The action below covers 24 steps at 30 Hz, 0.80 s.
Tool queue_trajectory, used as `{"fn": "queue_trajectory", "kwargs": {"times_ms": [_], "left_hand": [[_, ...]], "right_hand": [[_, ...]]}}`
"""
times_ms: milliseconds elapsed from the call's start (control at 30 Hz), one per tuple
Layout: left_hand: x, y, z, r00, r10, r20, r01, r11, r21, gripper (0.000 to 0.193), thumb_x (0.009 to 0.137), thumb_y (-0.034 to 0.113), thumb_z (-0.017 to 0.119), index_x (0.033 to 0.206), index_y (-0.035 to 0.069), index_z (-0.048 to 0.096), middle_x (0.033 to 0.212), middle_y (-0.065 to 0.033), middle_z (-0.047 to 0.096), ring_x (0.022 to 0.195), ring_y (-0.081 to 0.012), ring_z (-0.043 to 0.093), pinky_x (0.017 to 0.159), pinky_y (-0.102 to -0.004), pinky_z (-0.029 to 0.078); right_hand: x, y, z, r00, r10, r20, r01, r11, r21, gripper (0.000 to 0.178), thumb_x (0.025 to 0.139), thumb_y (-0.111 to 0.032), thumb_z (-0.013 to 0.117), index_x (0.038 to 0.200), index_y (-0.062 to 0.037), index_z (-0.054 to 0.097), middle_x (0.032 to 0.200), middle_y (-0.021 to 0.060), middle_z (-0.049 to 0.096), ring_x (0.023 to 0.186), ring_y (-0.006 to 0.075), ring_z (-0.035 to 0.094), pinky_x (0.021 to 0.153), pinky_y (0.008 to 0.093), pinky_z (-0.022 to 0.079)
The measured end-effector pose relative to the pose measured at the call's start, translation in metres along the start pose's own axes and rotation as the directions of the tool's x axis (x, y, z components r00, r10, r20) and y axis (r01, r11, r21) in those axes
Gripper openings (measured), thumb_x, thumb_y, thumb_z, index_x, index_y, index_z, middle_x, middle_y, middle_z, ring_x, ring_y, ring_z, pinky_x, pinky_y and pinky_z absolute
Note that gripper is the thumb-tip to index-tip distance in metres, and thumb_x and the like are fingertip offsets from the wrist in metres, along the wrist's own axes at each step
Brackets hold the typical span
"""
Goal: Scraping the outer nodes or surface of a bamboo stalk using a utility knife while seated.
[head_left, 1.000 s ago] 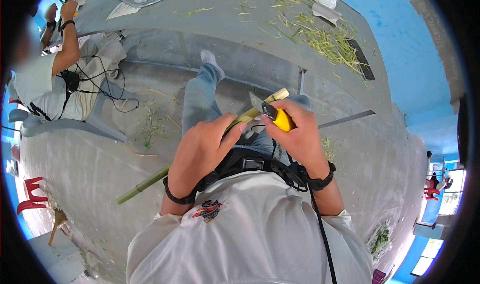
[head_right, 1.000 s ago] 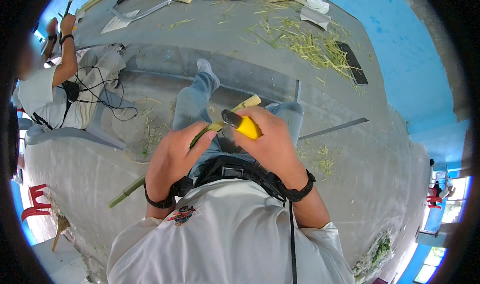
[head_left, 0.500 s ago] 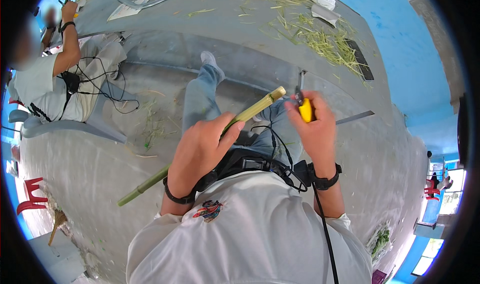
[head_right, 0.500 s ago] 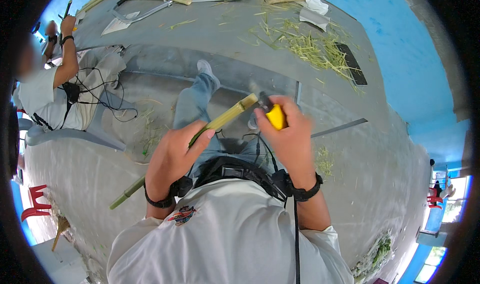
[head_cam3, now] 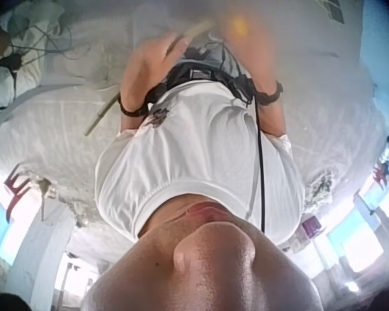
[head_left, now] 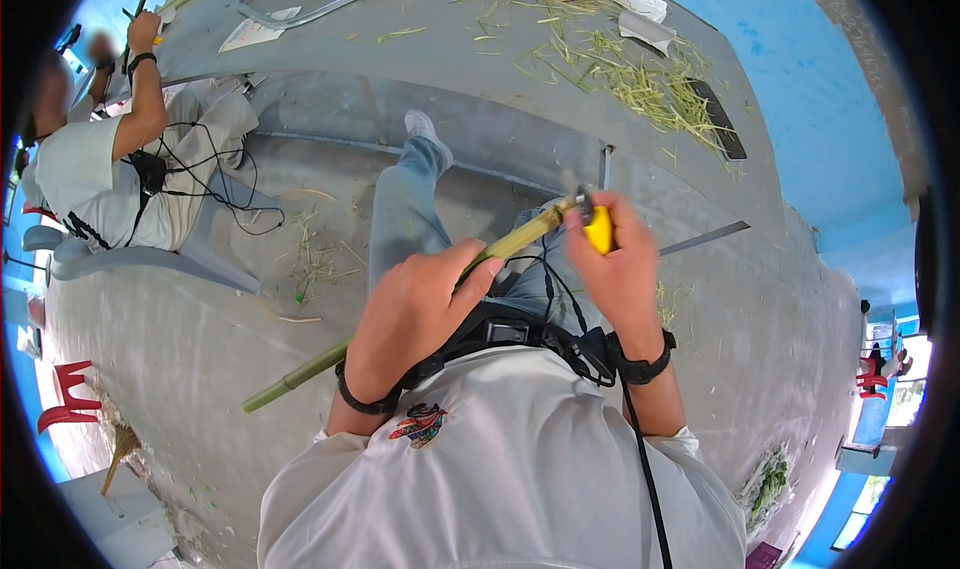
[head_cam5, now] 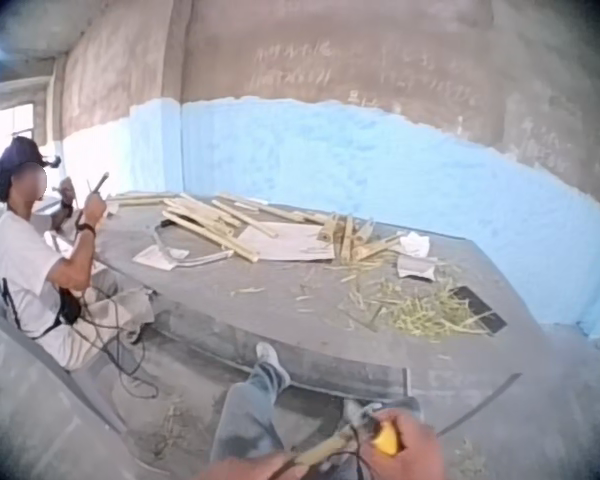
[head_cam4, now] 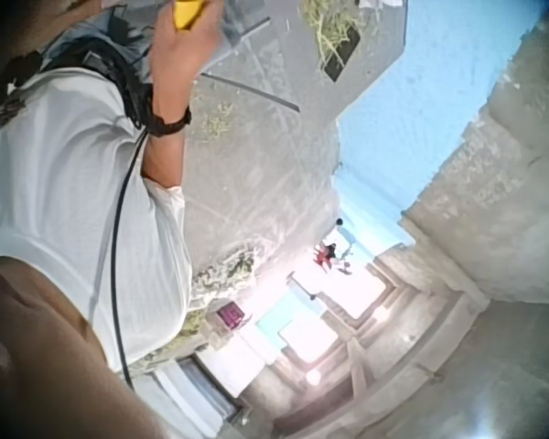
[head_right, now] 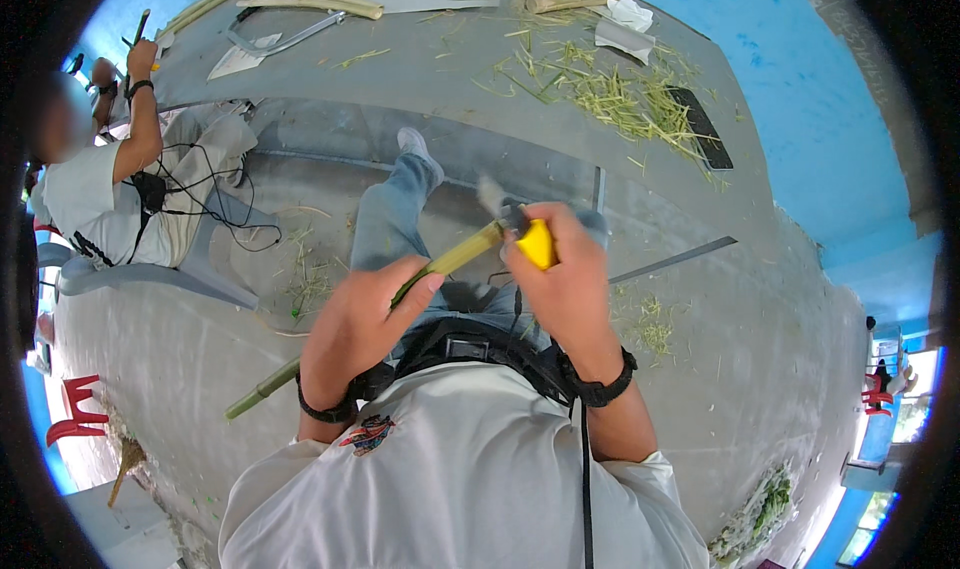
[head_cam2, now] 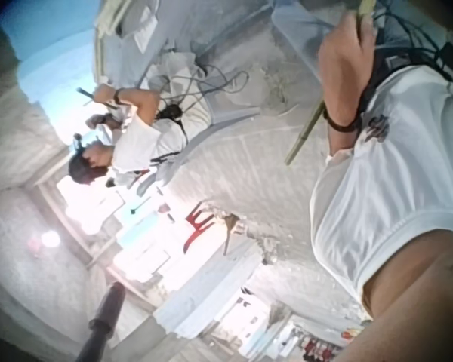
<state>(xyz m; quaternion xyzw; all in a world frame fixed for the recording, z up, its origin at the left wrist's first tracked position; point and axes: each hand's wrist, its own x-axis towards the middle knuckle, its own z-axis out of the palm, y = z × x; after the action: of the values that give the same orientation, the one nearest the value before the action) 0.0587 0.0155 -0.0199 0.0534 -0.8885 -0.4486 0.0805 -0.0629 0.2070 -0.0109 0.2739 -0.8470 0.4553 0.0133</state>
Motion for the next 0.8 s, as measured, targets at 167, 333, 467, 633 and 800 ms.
{"fn": "queue_trajectory", "kwargs": {"times_ms": [167,333,467,633,800], "left_hand": [[0.005,-0.004,0.0,1.0,-0.002,-0.005,0.002,1.0,-0.015,0.023,0.098,0.025,0.063,0.102,0.002,0.063,0.075,-0.021,0.057,0.064,-0.0404,0.049,0.058,-0.0408,0.042],[0.005,0.001,0.002,0.999,0.013,-0.034,-0.013,1.0,-0.022,0.022,0.096,0.023,0.065,0.104,0.002,0.064,0.079,-0.0199,0.061,0.068,-0.0386,0.054,0.061,-0.0395,0.045],[0.008,-0.002,0.007,0.997,0.062,-0.052,-0.063,0.998,-0.024,0.025,0.092,0.019,0.07,0.108,0.001,0.065,0.088,-0.0187,0.066,0.076,-0.0377,0.061,0.068,-0.0385,0.048],[0.008,-0.009,0.008,0.993,0.087,-0.084,-0.089,0.996,-0.021,0.026,0.089,0.017,0.072,0.107,0.0,0.065,0.091,-0.0192,0.067,0.079,-0.0377,0.062,0.069,-0.039,0.048],[0.007,-0.019,0.003,0.996,0.093,-0.013,-0.093,0.992,-0.083,0.025,0.088,0.018,0.073,0.101,-0.001,0.064,0.088,-0.0192,0.065,0.076,-0.0363,0.061,0.068,-0.0389,0.047]], "right_hand": [[0.009,0.018,-0.02,0.949,0.178,-0.262,-0.195,0.98,-0.04,0.025,0.091,-0.024,0.074,0.099,-0.0021,0.064,0.077,0.0063,0.06,0.068,0.0117,0.053,0.063,0.0252,0.044],[0.01,0.014,-0.017,0.969,0.163,-0.186,-0.157,0.986,0.048,0.031,0.091,-0.028,0.076,0.1,0.0001,0.065,0.076,0.0034,0.059,0.067,0.0087,0.048,0.062,0.023,0.042],[0.008,0.017,-0.003,0.994,0.068,-0.087,-0.063,0.996,0.065,0.032,0.091,-0.027,0.076,0.103,0.0013,0.066,0.077,0.002,0.063,0.066,0.0091,0.051,0.062,0.0233,0.044],[0.005,0.021,-0.006,0.981,0.189,0.037,-0.193,0.952,0.238,0.027,0.094,-0.027,0.072,0.101,-0.0008,0.066,0.074,-0.0004,0.062,0.062,0.0057,0.051,0.057,0.0217,0.041],[0.004,0.012,-0.02,0.944,0.328,0.038,-0.308,0.833,0.459,0.024,0.098,-0.028,0.067,0.098,-0.004,0.066,0.065,-0.003,0.054,0.053,0.0027,0.045,0.048,0.0205,0.032]]}}
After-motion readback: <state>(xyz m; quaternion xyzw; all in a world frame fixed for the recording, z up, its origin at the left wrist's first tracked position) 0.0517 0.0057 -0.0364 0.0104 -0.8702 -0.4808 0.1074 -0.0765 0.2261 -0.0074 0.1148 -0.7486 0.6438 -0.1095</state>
